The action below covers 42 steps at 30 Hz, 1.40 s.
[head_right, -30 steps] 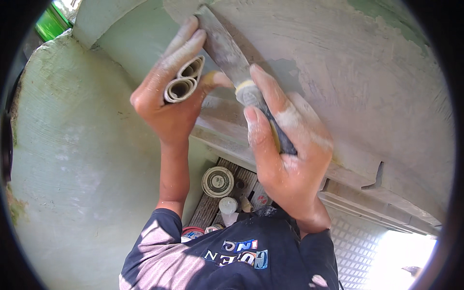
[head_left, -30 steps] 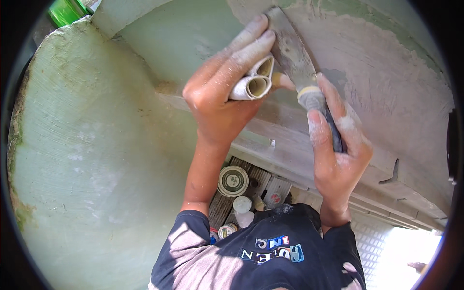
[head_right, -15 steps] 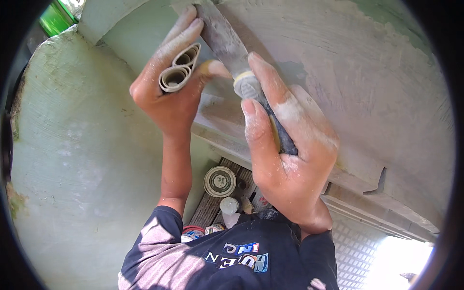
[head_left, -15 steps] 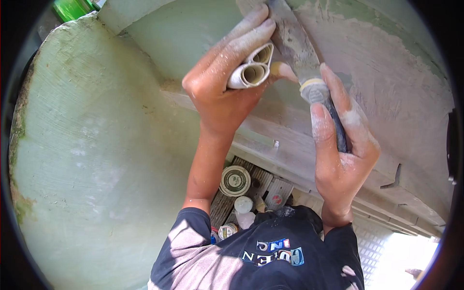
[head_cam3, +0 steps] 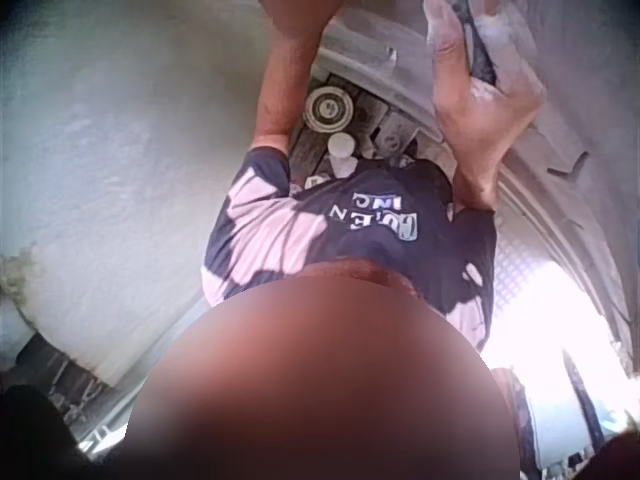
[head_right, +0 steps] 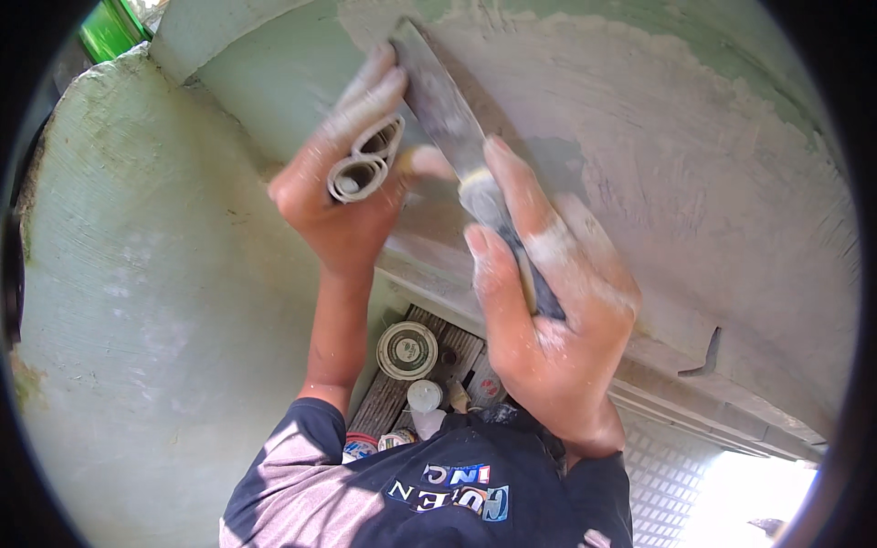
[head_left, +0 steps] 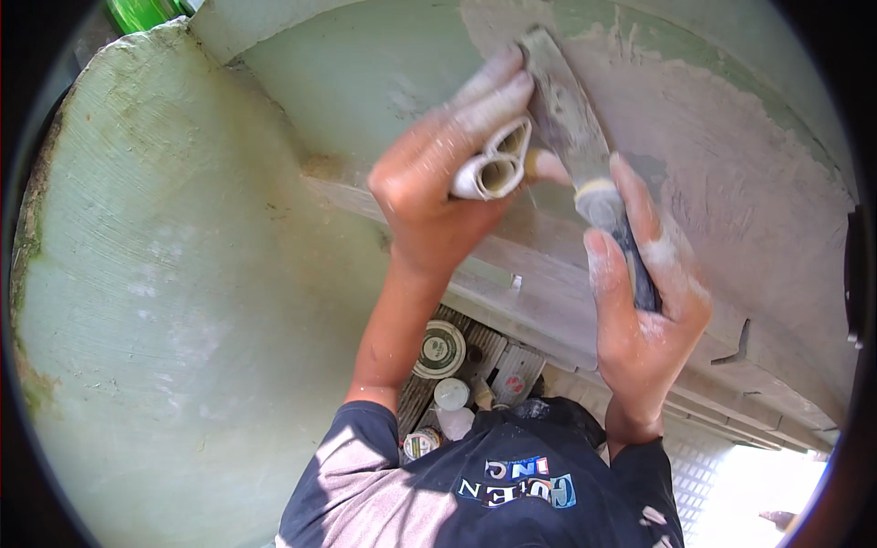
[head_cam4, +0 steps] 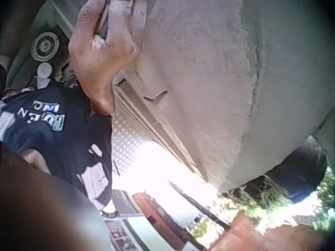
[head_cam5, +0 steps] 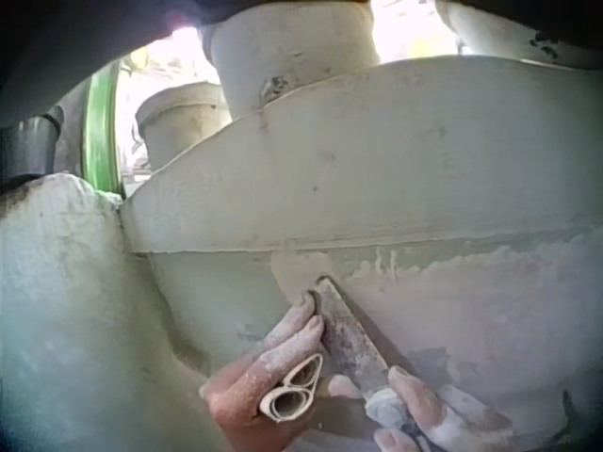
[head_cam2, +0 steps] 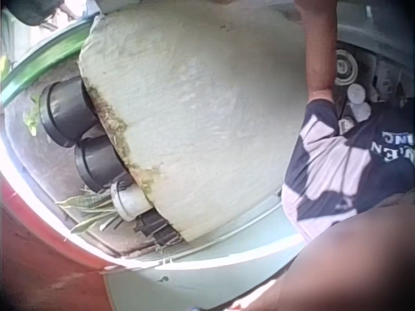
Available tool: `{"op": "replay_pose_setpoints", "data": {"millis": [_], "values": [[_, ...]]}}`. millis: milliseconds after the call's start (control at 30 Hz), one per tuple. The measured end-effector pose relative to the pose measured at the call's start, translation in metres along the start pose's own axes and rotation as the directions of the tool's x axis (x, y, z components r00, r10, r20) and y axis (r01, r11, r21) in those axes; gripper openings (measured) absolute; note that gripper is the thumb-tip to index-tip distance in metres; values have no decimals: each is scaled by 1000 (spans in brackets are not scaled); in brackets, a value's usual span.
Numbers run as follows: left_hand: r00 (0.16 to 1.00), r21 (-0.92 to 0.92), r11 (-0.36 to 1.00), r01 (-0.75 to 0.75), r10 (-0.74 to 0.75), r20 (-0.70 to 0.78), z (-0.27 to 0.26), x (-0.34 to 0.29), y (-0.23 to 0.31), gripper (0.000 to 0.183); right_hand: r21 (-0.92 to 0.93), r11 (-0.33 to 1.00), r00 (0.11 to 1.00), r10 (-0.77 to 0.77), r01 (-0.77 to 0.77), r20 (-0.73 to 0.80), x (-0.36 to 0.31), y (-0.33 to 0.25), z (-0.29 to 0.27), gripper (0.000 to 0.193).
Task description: The person is sanding a white surface using a putty knife and sandpaper.
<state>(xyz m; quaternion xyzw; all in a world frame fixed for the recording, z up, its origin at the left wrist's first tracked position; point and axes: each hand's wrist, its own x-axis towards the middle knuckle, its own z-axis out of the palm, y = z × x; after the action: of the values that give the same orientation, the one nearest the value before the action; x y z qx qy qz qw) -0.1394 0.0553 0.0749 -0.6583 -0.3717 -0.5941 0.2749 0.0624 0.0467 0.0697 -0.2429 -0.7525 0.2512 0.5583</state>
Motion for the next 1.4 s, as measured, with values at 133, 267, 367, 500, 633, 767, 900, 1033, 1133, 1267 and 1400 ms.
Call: {"op": "replay_pose_setpoints", "data": {"millis": [133,267,367,500,633,767,900,1033,1133,1267,1400], "values": [[996,-53,999,6,-11,-90,7,9,-2,58,1,994,994,112,-112,1,11,-14,-5,41],[997,24,999,-41,42,-65,-1,9,-1,59,110,992,998,66,-65,-10,8,-2,2,41],[1000,42,999,-2,2,-14,-4,1,2,58,33,999,1000,29,-29,-7,2,2,4,41],[996,46,999,-2,6,-93,0,17,-11,57,51,996,998,69,-69,13,18,-5,5,42],[999,51,999,-4,6,-39,-4,5,1,57,171,985,1000,18,-15,-16,9,10,7,43],[998,17,1000,-5,6,-64,-2,7,-8,59,109,993,998,50,-53,32,11,6,6,44],[999,42,999,-16,18,-44,-9,11,-1,60,216,960,984,165,-176,67,11,-2,4,44],[1000,65,997,31,-32,2,-8,4,4,59,173,985,1000,-24,26,-12,2,17,9,44],[999,58,998,-6,9,-44,-8,15,-7,58,217,973,997,71,-76,29,17,6,9,45],[999,42,998,43,-41,-35,-6,6,1,59,191,981,1000,27,-30,14,12,14,8,44],[997,60,997,51,-54,54,-3,-9,12,58,54,998,999,-10,12,-42,-15,22,3,40]]}}
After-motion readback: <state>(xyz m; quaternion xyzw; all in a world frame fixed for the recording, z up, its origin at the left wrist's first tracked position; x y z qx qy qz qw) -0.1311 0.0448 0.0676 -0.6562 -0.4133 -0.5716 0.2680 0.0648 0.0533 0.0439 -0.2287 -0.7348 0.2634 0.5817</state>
